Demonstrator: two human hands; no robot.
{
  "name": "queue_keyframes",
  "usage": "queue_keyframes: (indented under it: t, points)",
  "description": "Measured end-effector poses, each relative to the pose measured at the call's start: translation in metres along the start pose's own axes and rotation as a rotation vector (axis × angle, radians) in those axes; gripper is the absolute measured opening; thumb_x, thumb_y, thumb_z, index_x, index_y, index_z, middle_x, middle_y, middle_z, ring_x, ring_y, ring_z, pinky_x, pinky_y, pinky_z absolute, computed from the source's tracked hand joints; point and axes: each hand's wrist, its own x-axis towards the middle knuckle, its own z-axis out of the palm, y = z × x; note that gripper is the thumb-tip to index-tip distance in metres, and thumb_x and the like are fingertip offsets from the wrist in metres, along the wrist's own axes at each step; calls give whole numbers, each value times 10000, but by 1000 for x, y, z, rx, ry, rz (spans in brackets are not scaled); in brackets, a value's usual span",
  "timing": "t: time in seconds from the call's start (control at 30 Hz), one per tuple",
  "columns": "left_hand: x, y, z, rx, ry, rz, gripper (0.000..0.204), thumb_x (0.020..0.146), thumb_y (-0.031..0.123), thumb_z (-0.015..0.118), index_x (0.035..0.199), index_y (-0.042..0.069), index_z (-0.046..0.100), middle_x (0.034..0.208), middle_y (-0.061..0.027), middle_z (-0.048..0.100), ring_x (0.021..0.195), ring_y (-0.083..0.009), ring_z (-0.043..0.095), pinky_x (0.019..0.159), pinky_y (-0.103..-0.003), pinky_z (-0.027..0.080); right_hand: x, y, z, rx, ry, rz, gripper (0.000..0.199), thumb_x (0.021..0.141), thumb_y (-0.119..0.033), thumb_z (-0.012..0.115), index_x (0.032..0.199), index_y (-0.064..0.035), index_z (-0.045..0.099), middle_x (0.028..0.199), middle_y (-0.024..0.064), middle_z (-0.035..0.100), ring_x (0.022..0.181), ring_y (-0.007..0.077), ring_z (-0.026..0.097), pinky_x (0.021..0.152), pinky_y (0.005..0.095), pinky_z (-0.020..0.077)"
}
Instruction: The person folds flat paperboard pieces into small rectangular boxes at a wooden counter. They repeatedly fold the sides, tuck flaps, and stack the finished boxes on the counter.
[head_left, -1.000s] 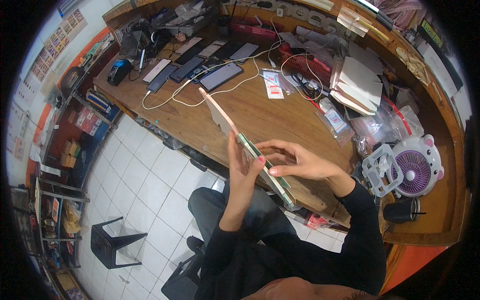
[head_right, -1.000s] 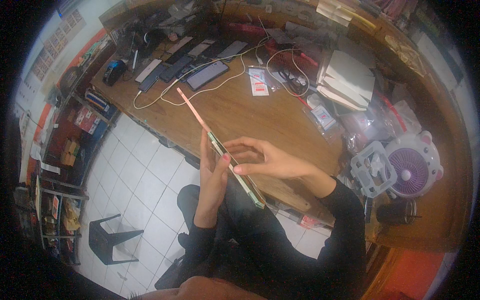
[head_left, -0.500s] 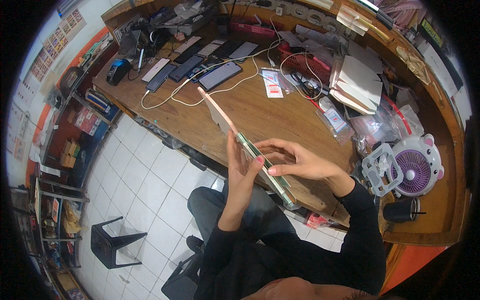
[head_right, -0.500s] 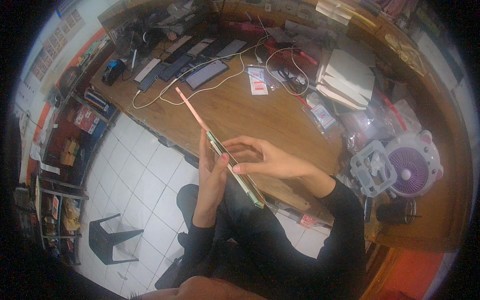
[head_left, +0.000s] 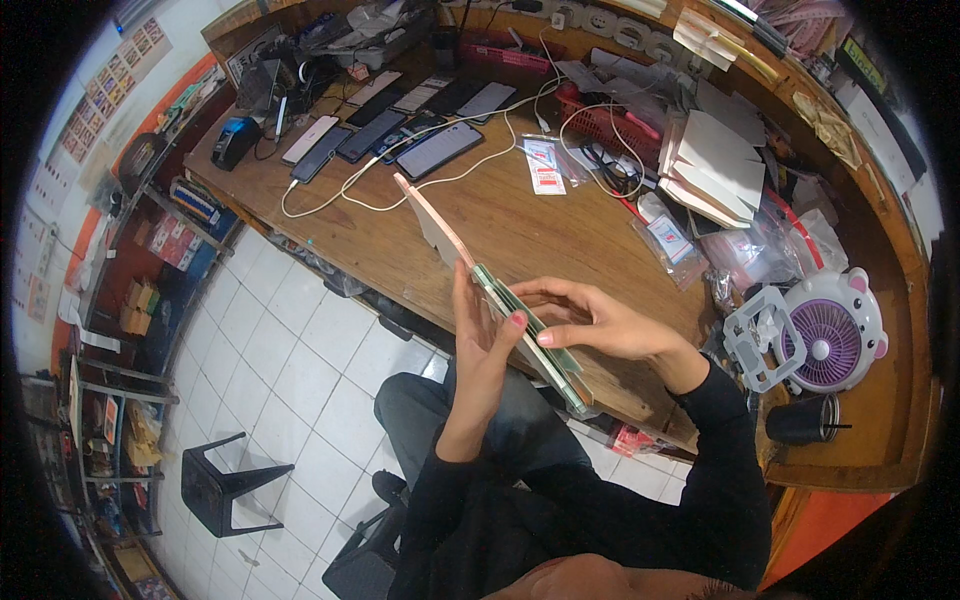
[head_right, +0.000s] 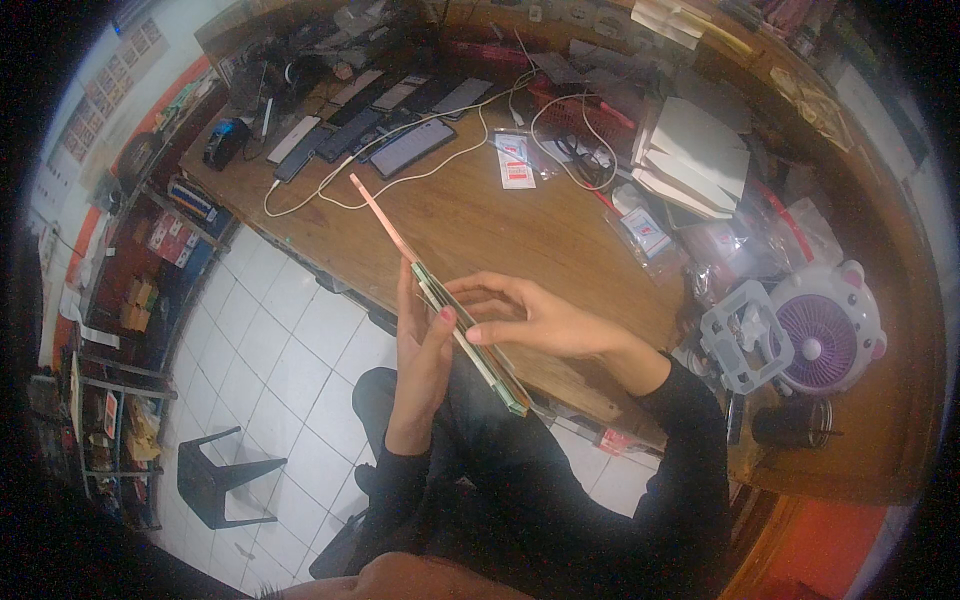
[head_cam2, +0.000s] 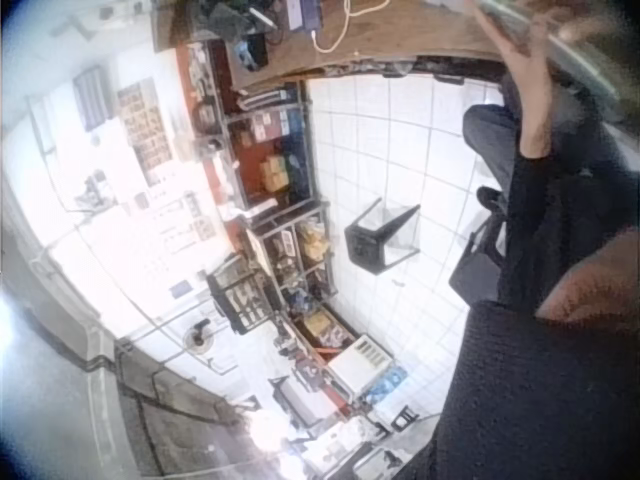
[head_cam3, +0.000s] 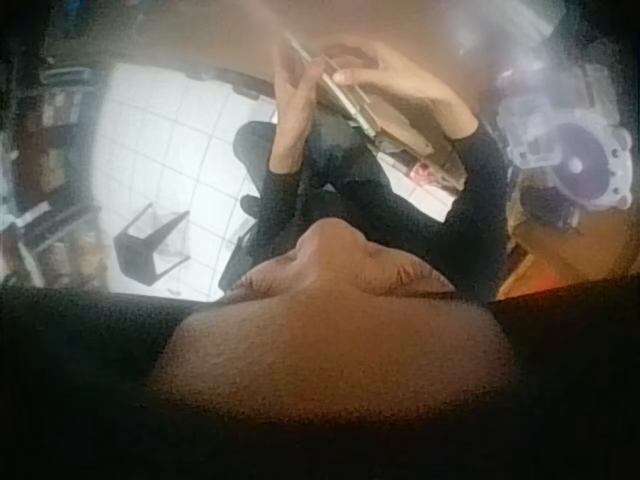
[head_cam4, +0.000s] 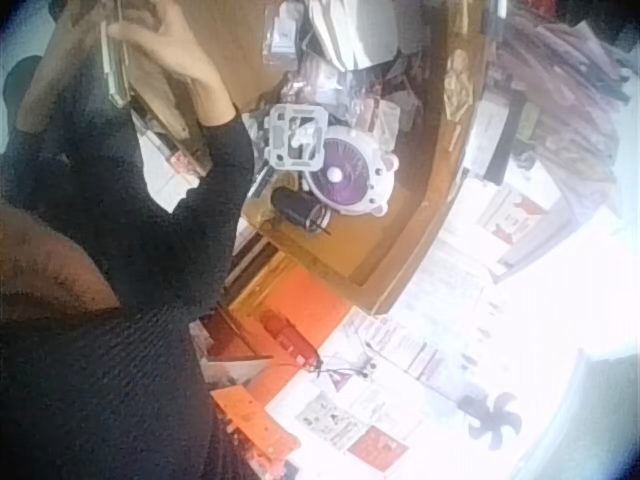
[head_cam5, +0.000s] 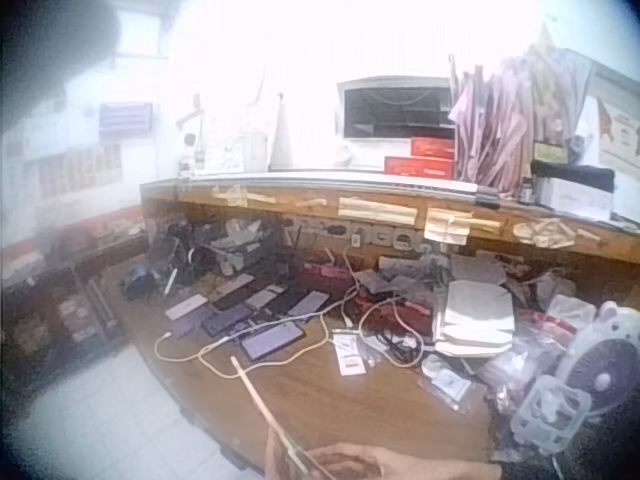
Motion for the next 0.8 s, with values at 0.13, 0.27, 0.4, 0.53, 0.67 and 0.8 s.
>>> queue_keyframes:
  t: [0.13, 0.27, 0.4, 0.53, 0.67, 0.8]
  points:
    - [-2, 4, 3, -27, 14, -16, 941, 887, 220, 681, 1549, 65, 30, 1515, -205, 233, 1414, -305, 270, 1145, -414, 256, -6, -7, 9, 211, 137, -37, 461, 870, -211, 688, 1267, -42, 528, 1351, 149, 496, 1285, 237, 468, 1094, 377, 348]
    - [-1, 4, 4, -35, -10, -16, 924, 901, 217, 665, 1548, 55, 25, 1503, -200, 258, 1403, -295, 289, 1139, -409, 263, -2, 3, 0, 50, 89, -167, 238, 889, -120, 618, 1108, -47, 559, 1309, 116, 497, 1260, 208, 450, 1084, 365, 344]
    - [-2, 2, 3, -23, 12, -14, 929, 903, 221, 664, 1546, 47, 17, 1487, -207, 288, 1392, -292, 310, 1132, -403, 274, -2, 6, 3, 80, 94, -204, 129, 908, -85, 603, 1021, -45, 555, 1220, 85, 522, 1208, 184, 464, 1086, 382, 342]
    - [-2, 6, 5, -39, -2, -10, 936, 902, 226, 667, 1544, 43, 11, 1466, -215, 318, 1374, -292, 340, 1124, -402, 290, -1, 0, 11, 66, 114, -234, 172, 885, -117, 683, 982, -60, 553, 1138, 59, 539, 1157, 155, 478, 1068, 367, 350]
    - [-2, 9, 7, -30, 3, -1, 941, 902, 228, 669, 1542, 37, 7, 1451, -219, 336, 1356, -290, 368, 1113, -402, 309, 0, 0, 12, 23, 116, -236, 219, 860, -130, 729, 962, -63, 547, 1052, 32, 538, 1103, 141, 489, 1055, 357, 357]
    - [-2, 11, 10, -34, 1, -10, 940, 902, 230, 670, 1542, 38, 8, 1450, -222, 338, 1351, -290, 379, 1107, -400, 321, -1, 1, 11, 47, 123, -227, 217, 857, -126, 729, 956, -61, 547, 1010, 20, 528, 1066, 134, 494, 1054, 362, 363]
